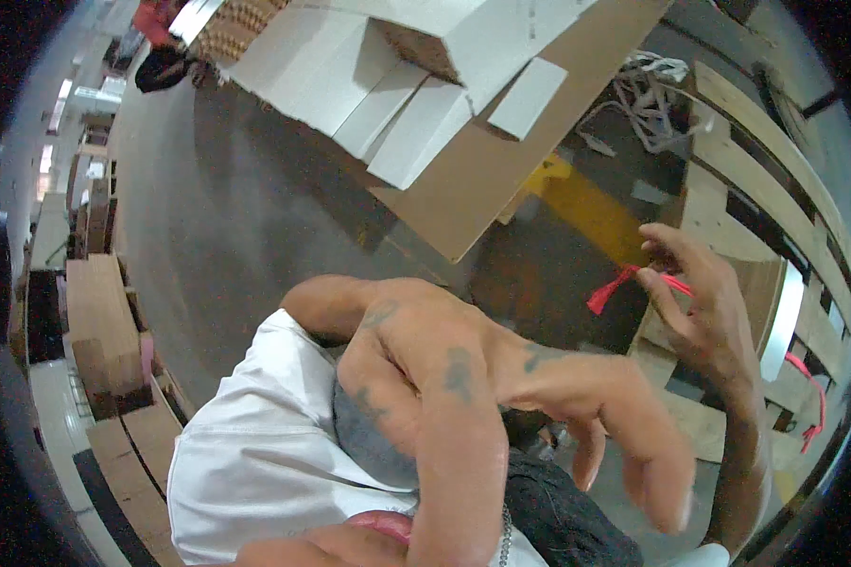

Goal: The person picks up several wooden blocks from a table and stacks them together onto a wooden pallet.

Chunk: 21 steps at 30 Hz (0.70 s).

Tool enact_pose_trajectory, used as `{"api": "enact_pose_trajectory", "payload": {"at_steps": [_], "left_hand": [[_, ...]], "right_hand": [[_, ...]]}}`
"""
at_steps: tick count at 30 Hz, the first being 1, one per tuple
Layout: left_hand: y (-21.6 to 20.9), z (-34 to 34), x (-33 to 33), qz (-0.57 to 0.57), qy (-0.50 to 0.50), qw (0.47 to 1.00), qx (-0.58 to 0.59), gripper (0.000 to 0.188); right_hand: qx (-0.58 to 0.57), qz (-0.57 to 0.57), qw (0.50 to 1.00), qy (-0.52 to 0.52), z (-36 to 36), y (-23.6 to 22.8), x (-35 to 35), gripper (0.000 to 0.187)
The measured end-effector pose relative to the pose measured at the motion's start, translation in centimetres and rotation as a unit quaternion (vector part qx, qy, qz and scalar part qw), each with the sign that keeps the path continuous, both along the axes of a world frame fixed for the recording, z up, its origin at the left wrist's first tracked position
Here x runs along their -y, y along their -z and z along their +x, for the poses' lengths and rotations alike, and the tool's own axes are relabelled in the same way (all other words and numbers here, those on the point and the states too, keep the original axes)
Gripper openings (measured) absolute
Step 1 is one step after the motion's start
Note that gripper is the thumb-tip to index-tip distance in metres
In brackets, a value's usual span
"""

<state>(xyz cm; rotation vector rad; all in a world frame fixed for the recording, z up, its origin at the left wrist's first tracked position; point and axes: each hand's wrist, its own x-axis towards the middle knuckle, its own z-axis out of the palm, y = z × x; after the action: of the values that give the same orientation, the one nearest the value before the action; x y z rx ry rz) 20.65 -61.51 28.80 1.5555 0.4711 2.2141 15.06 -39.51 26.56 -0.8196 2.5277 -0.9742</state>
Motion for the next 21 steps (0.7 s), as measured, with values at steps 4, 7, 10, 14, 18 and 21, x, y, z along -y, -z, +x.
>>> {"api": "enact_pose_trajectory", "payload": {"at_steps": [4, 7, 10, 14, 18, 21], "left_hand": [[0.2, 0.3, 4.5, -0.016, -0.047, 0.999, 0.002, 0.031], [2.4, -0.4, 7.8, -0.081, -0.179, 0.98, -0.002, 0.03], [7.5, 1.8, 14.1, -0.132, -0.45, 0.862, 0.191, 0.034], [17.3, 3.1, 20.6, -0.05, -0.65, 0.499, 0.571, 0.022], [22.9, 2.9, 23.1, -0.061, -0.651, 0.391, 0.648, 0.026], [23.9, 2.6, 24.0, -0.066, -0.661, 0.388, 0.639, 0.041]], "right_hand": [[0.085, 0.012, 0.995, -0.045, -1.2, 3.6, 5.4, 0.034], [0.19, -0.023, 0.981, 0.009, -2.1, 7.2, 9.5, 0.043], [0.301, -0.194, 0.929, 0.091, -1.4, 13.8, 18.0, 0.067], [0.251, -0.222, 0.888, 0.316, -0.2, 16.2, 27.7, 0.105], [0.275, -0.257, 0.851, 0.367, -2.9, 19.1, 34.8, 0.101], [0.277, -0.316, 0.826, 0.376, -2.0, 18.0, 36.7, 0.092]]}}
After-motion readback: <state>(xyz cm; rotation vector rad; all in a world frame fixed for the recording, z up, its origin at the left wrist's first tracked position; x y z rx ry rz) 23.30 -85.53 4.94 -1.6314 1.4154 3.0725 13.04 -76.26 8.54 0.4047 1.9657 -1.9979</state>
